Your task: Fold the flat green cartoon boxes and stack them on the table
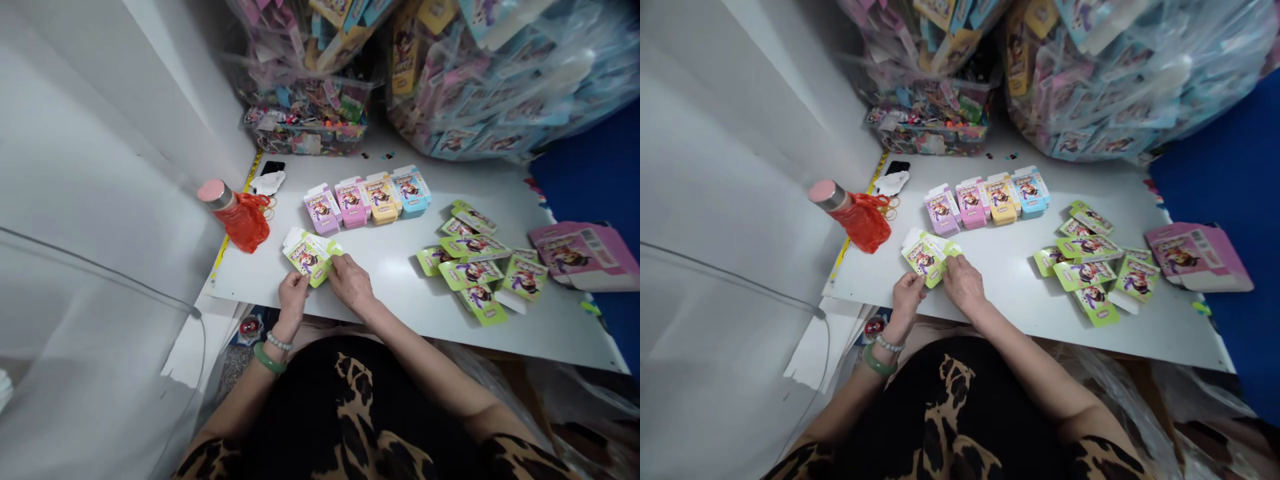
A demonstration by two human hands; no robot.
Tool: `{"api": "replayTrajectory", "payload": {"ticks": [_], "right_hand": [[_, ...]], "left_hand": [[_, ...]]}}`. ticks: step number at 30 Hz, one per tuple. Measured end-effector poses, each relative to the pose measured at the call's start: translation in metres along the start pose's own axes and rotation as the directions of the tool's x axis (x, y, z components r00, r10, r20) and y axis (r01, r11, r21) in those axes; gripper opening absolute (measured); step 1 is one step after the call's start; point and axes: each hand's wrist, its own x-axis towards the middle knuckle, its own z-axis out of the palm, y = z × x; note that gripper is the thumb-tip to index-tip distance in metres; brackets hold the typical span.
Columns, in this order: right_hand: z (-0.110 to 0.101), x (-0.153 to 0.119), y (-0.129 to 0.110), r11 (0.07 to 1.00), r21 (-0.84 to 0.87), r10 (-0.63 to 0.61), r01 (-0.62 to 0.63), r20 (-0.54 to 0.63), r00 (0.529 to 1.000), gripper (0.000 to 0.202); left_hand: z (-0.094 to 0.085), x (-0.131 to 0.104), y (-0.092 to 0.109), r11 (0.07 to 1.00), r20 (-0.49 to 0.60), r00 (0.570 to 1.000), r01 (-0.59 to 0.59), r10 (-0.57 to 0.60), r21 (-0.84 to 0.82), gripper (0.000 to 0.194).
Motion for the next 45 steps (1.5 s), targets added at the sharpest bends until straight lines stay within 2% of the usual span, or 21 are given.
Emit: {"api": "replayTrajectory", "payload": {"ticks": [2, 4, 7, 9, 12, 14, 16, 18, 19, 21, 23, 26, 28, 29, 30, 32, 34, 36, 38, 41, 45], "right_hand": [[0.001, -0.008, 0.007, 0.959, 0.277, 0.068, -0.063, -0.008, 0.998, 0.012], [-0.001, -0.015, 0.015, 0.856, 0.51, 0.119, -0.091, -0.023, 0.993, 0.013], [-0.013, -0.021, 0.023, 0.735, 0.677, 0.144, -0.033, -0.108, 0.984, 0.023], [-0.021, -0.023, 0.024, 0.648, 0.761, 0.107, -0.019, -0.066, 0.992, 0.03], [-0.025, -0.03, 0.019, 0.564, 0.823, -0.006, -0.069, 0.087, 0.996, 0.028], [-0.02, -0.038, 0.014, 0.654, 0.754, -0.035, -0.053, 0.1, 0.994, 0.026], [-0.013, -0.046, 0.009, 0.825, 0.563, -0.039, 0.038, -0.01, 0.999, 0.034], [-0.008, -0.054, 0.005, 0.948, 0.272, -0.124, 0.167, -0.168, 0.978, 0.044], [-0.006, -0.056, 0.005, 0.964, 0.135, -0.201, 0.231, -0.206, 0.958, 0.047], [-0.007, -0.06, 0.006, 0.935, -0.023, -0.353, 0.355, -0.178, 0.919, 0.047], [-0.011, -0.062, 0.011, 0.901, 0.002, -0.429, 0.433, -0.136, 0.893, 0.044], [-0.022, -0.064, 0.02, 0.865, 0.272, -0.393, 0.421, -0.154, 0.907, 0.024], [-0.028, -0.064, 0.026, 0.802, 0.504, -0.305, 0.32, -0.115, 0.945, 0.003], [-0.031, -0.065, 0.027, 0.747, 0.616, -0.251, 0.251, -0.089, 0.964, 0.006], [-0.032, -0.065, 0.028, 0.674, 0.717, -0.192, 0.177, -0.061, 0.979, 0.011], [-0.03, -0.066, 0.028, 0.505, 0.863, -0.092, 0.033, 0.016, 0.996, 0.025], [-0.024, -0.067, 0.026, 0.393, 0.914, -0.042, -0.1, 0.127, 0.991, 0.039], [-0.017, -0.068, 0.025, 0.381, 0.907, 0.0, -0.181, 0.195, 0.981, 0.036], [-0.011, -0.068, 0.026, 0.399, 0.899, 0.092, -0.181, 0.157, 0.983, 0.03], [-0.01, -0.068, 0.031, 0.429, 0.886, 0.214, -0.176, 0.089, 0.973, 0.041], [-0.015, -0.068, 0.035, 0.444, 0.884, 0.199, -0.149, 0.065, 0.978, 0.055]], "left_hand": [[-0.006, -0.004, -0.001, 0.999, -0.016, 0.999, -0.037, 0.037, -0.005, 0.022], [-0.013, -0.01, -0.001, 0.995, 0.037, 0.994, -0.1, 0.101, -0.015, 0.023], [-0.023, -0.02, 0.002, 0.987, 0.28, 0.947, -0.14, 0.158, -0.085, 0.028], [-0.025, -0.026, 0.005, 0.981, 0.442, 0.886, -0.068, 0.144, -0.183, 0.03], [-0.02, -0.034, 0.009, 0.889, 0.587, 0.802, 0.182, 0.113, -0.419, 0.032], [-0.013, -0.038, 0.01, 0.755, 0.679, 0.729, 0.398, 0.085, -0.521, 0.047], [-0.005, -0.041, 0.008, 0.648, 0.763, 0.643, 0.556, 0.059, -0.519, 0.057], [0.003, -0.043, 0.004, 0.614, 0.808, 0.589, 0.627, 0.03, -0.479, 0.057], [0.005, -0.044, 0.002, 0.622, 0.814, 0.58, 0.631, 0.018, -0.463, 0.056], [0.009, -0.046, -0.001, 0.674, 0.813, 0.582, 0.598, 0.006, -0.433, 0.054], [0.009, -0.049, -0.002, 0.743, 0.804, 0.594, 0.532, 0.014, -0.406, 0.055], [0.007, -0.052, 0.003, 0.827, 0.796, 0.603, 0.42, 0.054, -0.374, 0.057], [0.007, -0.054, 0.007, 0.857, 0.792, 0.607, 0.374, 0.063, -0.355, 0.06], [0.008, -0.054, 0.008, 0.862, 0.783, 0.619, 0.364, 0.058, -0.352, 0.061], [0.009, -0.055, 0.009, 0.863, 0.759, 0.65, 0.361, 0.04, -0.354, 0.061], [0.012, -0.055, 0.011, 0.865, 0.653, 0.757, 0.345, -0.026, -0.365, 0.059], [0.015, -0.054, 0.012, 0.883, 0.514, 0.853, 0.305, -0.087, -0.356, 0.056], [0.017, -0.054, 0.013, 0.899, 0.451, 0.889, 0.263, -0.084, -0.351, 0.053], [0.017, -0.055, 0.014, 0.891, 0.487, 0.872, 0.252, -0.039, -0.378, 0.051], [0.018, -0.056, 0.013, 0.873, 0.511, 0.859, 0.228, 0.029, -0.432, 0.045], [0.018, -0.055, 0.005, 0.883, 0.364, 0.922, 0.059, 0.131, -0.466, 0.059]]}}
